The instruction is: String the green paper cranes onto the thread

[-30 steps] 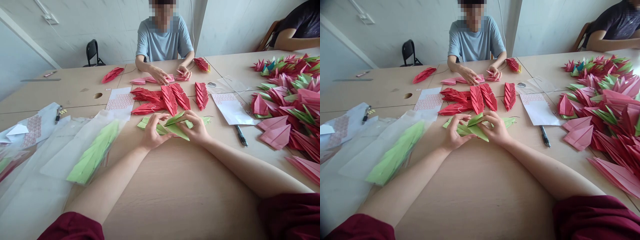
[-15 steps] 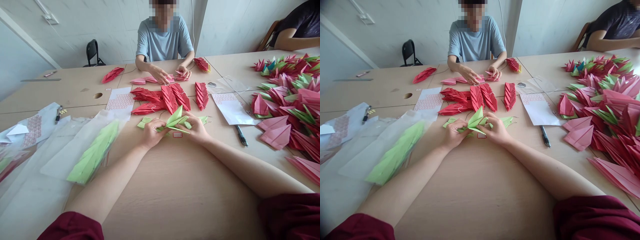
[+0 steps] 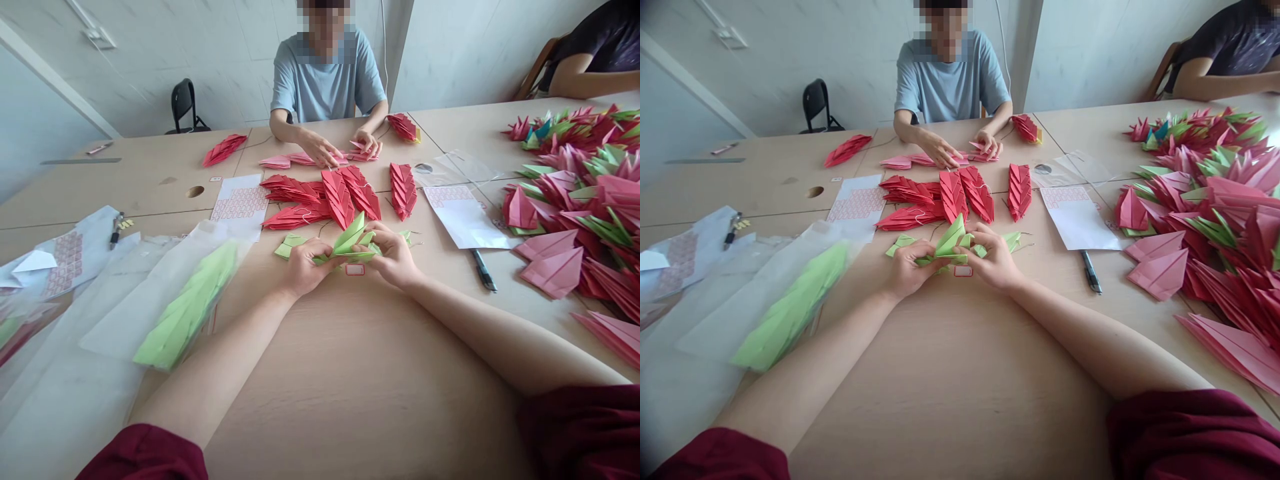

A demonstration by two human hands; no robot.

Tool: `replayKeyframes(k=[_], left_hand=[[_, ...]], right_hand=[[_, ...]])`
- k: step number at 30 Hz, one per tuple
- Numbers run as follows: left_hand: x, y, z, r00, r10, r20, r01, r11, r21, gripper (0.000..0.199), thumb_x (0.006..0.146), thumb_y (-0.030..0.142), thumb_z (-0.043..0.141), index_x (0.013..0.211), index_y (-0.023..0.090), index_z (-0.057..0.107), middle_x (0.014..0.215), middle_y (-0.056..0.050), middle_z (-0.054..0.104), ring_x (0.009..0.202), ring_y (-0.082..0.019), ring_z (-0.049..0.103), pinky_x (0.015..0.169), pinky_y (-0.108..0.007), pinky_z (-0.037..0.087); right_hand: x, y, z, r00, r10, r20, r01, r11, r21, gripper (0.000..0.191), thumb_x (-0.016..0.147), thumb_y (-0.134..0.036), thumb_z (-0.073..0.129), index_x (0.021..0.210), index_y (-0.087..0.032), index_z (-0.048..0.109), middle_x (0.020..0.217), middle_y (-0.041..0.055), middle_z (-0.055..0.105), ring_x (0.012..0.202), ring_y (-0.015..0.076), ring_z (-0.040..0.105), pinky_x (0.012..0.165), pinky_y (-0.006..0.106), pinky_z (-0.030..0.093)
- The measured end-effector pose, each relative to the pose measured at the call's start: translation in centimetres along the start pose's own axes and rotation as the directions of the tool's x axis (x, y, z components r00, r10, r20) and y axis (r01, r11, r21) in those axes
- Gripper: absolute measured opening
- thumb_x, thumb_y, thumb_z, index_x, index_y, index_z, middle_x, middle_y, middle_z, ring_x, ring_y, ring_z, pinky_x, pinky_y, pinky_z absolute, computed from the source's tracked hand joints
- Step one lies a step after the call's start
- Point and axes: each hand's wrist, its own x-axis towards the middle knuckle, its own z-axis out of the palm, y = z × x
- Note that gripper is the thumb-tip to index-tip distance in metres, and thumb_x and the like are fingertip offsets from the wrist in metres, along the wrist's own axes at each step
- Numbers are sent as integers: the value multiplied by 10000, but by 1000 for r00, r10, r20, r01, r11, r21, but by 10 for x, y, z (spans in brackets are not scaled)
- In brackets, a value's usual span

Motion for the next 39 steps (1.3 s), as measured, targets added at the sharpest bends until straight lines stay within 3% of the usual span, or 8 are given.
replayKeyframes(k=[13, 16, 19, 22, 28, 33, 36, 39], left_hand=[[0, -5, 0, 998, -7, 65, 6, 1000, 11, 341, 772, 493, 717, 670, 172, 660, 667, -20, 627, 654, -143, 560, 629, -276, 436], [0, -4, 0, 999, 28, 47, -29, 999, 37, 327, 796, 473, 698, 673, 173, 651, 668, -20, 628, 657, -143, 573, 626, -271, 445], [0, -1, 0, 996, 82, 24, -84, 992, 90, 325, 825, 411, 677, 621, 168, 601, 651, -19, 610, 633, -135, 561, 609, -263, 438], [-1, 2, 1, 988, 141, 58, -149, 978, 148, 324, 846, 315, 643, 575, 167, 542, 624, -11, 579, 618, -128, 539, 594, -255, 416], [-1, 7, 2, 984, 162, 76, -173, 972, 157, 284, 851, 266, 616, 594, 168, 547, 630, -9, 579, 617, -125, 537, 603, -249, 413], [0, 7, 1, 986, 163, 42, -168, 969, 184, 303, 862, 310, 624, 605, 168, 552, 621, -9, 568, 603, -124, 524, 600, -257, 408], [-1, 5, 2, 984, 178, 17, -178, 970, 167, 325, 859, 357, 643, 610, 168, 552, 622, -6, 566, 598, -121, 521, 600, -257, 407], [-1, 3, 3, 983, 183, 2, -181, 971, 154, 316, 843, 377, 664, 624, 172, 567, 630, -2, 574, 605, -121, 533, 601, -256, 415]], right_hand=[[10, -2, -9, 996, -10, -86, 20, 994, 112, 175, 832, -385, 674, 801, -214, 677, 1034, 57, 589, 940, 183, 598, 747, 319, 518], [10, -2, -9, 1000, -9, -18, 11, 995, 99, 188, 840, -400, 666, 826, -213, 683, 1052, 59, 585, 955, 185, 598, 779, 328, 516], [7, -3, -5, 993, 1, 119, 2, 1000, -21, 178, 819, -386, 698, 863, -215, 717, 1034, 56, 598, 954, 188, 602, 849, 345, 497], [3, -4, -1, 983, 28, 181, -15, 997, -74, 167, 825, -364, 697, 899, -221, 742, 1019, 54, 626, 933, 186, 615, 844, 339, 503], [2, -4, 3, 979, 43, 200, -51, 998, 34, 166, 825, -381, 695, 802, -225, 748, 902, 46, 689, 1065, 223, 587, 903, 361, 505], [2, -2, 1, 968, 178, 175, -210, 960, 185, 236, 773, -445, 736, 826, -214, 743, 1067, 60, 639, 999, 211, 623, 835, 363, 551], [3, 0, -1, 975, 166, 149, -198, 953, 231, 192, 775, -416, 744, 766, -225, 732, 1044, 44, 651, 1100, 212, 593, 941, 369, 507], [4, -1, -1, 971, 192, 145, -222, 945, 238, 215, 773, -433, 739, 757, -219, 723, 1075, 47, 651, 1017, 202, 620, 855, 352, 532]])
